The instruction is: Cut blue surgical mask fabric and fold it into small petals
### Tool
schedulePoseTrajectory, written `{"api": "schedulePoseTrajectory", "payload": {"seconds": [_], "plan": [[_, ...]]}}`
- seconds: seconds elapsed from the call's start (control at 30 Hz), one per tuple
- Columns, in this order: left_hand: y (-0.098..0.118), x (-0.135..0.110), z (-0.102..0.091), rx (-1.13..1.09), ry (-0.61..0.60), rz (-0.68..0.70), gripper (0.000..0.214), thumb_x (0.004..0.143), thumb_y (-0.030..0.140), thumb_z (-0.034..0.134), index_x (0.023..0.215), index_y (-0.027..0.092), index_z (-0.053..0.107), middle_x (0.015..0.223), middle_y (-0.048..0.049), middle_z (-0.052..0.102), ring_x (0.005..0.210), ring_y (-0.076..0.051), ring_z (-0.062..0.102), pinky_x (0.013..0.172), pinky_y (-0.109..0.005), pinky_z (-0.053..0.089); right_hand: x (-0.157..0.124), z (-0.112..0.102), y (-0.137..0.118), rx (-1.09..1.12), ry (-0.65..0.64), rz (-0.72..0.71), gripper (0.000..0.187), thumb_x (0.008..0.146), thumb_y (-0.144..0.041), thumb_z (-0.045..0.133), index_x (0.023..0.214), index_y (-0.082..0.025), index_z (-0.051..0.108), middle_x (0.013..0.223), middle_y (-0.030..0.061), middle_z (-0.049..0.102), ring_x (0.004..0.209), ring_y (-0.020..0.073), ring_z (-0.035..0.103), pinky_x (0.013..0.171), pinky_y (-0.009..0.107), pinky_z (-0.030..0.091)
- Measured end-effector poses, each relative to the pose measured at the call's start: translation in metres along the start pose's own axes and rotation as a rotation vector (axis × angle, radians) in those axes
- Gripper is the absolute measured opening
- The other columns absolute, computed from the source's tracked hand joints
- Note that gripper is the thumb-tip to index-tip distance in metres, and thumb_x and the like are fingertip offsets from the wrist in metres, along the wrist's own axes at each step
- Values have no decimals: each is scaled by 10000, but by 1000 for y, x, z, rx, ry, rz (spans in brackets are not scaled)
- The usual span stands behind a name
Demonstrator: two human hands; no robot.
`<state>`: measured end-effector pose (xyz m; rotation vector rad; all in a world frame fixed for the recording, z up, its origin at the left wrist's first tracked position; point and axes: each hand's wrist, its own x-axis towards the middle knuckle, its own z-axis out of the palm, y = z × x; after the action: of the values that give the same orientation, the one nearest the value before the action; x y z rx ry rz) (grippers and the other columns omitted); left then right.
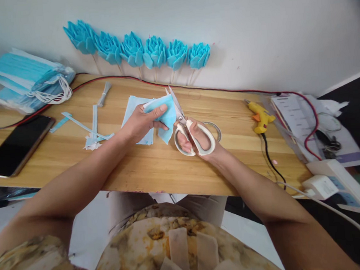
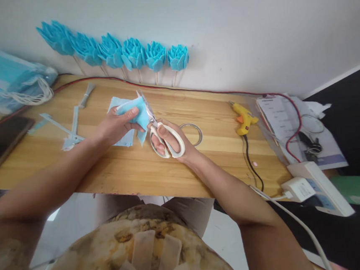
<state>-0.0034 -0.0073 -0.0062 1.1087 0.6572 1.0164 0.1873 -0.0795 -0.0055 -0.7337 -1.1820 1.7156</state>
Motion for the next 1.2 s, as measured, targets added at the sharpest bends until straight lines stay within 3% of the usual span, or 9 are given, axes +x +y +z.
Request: {"api": "schedulePoseTrajectory", "payload": {"seconds": [0.17,0.4,0.6,0.97,1.2], "plan": [[1,-1,-1,27,30,25,398,756,512,892,814,154,727,751,-40,751,692,-180,744,584,-259,613,1,-2,-4,-17,-72,31,605,844,-785,644,1005,-212,530,662,-41,568,511,106,494,444,263,363],[-1,2,-4,14,96,57,358,795,487,869,812,160,725,736,-22,735,677,-158,721,571,-255,598,3,-1,-5,-39,-116,39,646,841,-811,618,1063,-212,524,658,-45,545,541,119,490,465,277,379],[0,3,-3,13,106,56,405,735,515,905,786,162,713,717,-21,731,642,-147,697,541,-234,581,3,-4,-3,-14,-133,15,593,874,-772,618,1049,-212,530,659,-46,550,529,110,500,456,259,382],[-4,-1,-3,97,-22,4,428,705,528,919,769,140,750,744,-51,760,662,-154,710,613,-252,610,3,-8,-1,-45,-152,-16,509,946,-719,560,928,-211,522,678,-31,576,536,103,526,480,264,411],[-6,0,-3,155,39,23,430,670,509,942,735,128,753,728,-42,749,651,-151,701,640,-271,622,3,-4,0,-17,-68,16,571,871,-790,598,920,-226,521,663,-35,579,526,112,527,471,272,412]]}}
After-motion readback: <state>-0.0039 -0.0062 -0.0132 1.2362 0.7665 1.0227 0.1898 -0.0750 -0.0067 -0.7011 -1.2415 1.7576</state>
